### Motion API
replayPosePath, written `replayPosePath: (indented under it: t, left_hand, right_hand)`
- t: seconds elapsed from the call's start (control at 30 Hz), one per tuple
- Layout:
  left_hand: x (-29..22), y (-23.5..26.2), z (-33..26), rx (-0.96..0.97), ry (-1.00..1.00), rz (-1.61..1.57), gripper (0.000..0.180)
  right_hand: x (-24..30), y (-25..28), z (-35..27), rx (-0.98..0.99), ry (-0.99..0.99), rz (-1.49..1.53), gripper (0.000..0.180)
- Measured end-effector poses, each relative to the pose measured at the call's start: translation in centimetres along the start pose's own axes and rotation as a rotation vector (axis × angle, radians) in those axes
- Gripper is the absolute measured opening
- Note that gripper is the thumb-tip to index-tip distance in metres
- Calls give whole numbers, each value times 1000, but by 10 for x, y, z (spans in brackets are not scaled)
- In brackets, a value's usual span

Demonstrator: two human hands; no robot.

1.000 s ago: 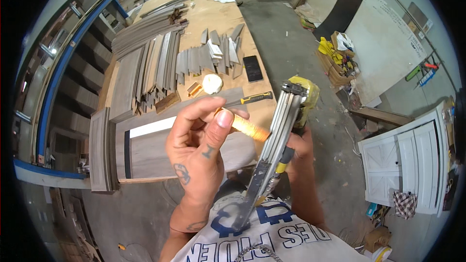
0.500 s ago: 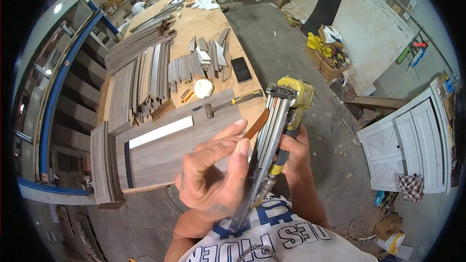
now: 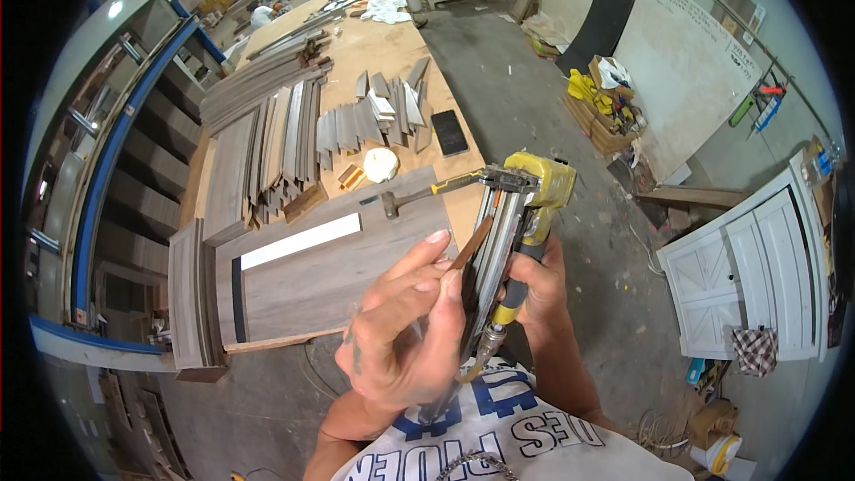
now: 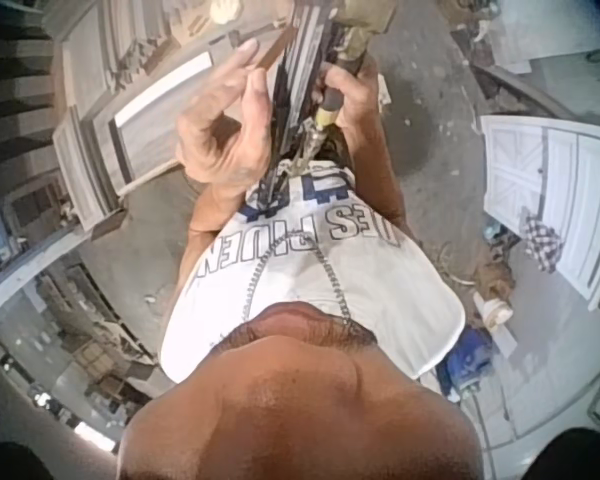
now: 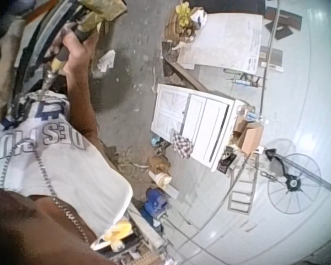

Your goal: Assembling wooden frame components for cabinet doors using glue and a pneumatic nail gun.

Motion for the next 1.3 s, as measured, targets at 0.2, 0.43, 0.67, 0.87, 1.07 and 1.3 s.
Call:
replayPosePath:
  t: [0.2, 0.43, 0.67, 0.87, 1.07, 1.3]
  left_hand:
    - [0, -1, -3, -30, -16, -22, 23]
    - [-3, 12, 2, 157, 9, 210, 25]
    - [-8, 15, -1, 372, -2, 336, 42]
    - [12, 11, 1, 555, 80, 182, 71]
    - [49, 31, -27, -114, 222, -342, 97]
    - [63, 31, -54, -426, 239, -244, 92]
  right_hand:
    - [-3, -3, -1, 6, -12, -35, 18]
    - [-3, -9, 0, 0, 5, -23, 16]
    - [-6, -6, -2, -38, -1, 14, 14]
    - [-8, -7, -2, -202, -3, 69, 19]
    - [-5, 14, 2, -315, 32, 128, 20]
    - [-31, 13, 2, -485, 115, 28, 15]
Point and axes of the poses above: each hand's wrist, its own z-axis towards the middle knuckle, its own y-axis out of the back of the hand, x = y × z, the point moved 2 cm from there along z, towards the middle knuckle, and after that the axes turned 14 degrees about x, right-handed, at the moved point
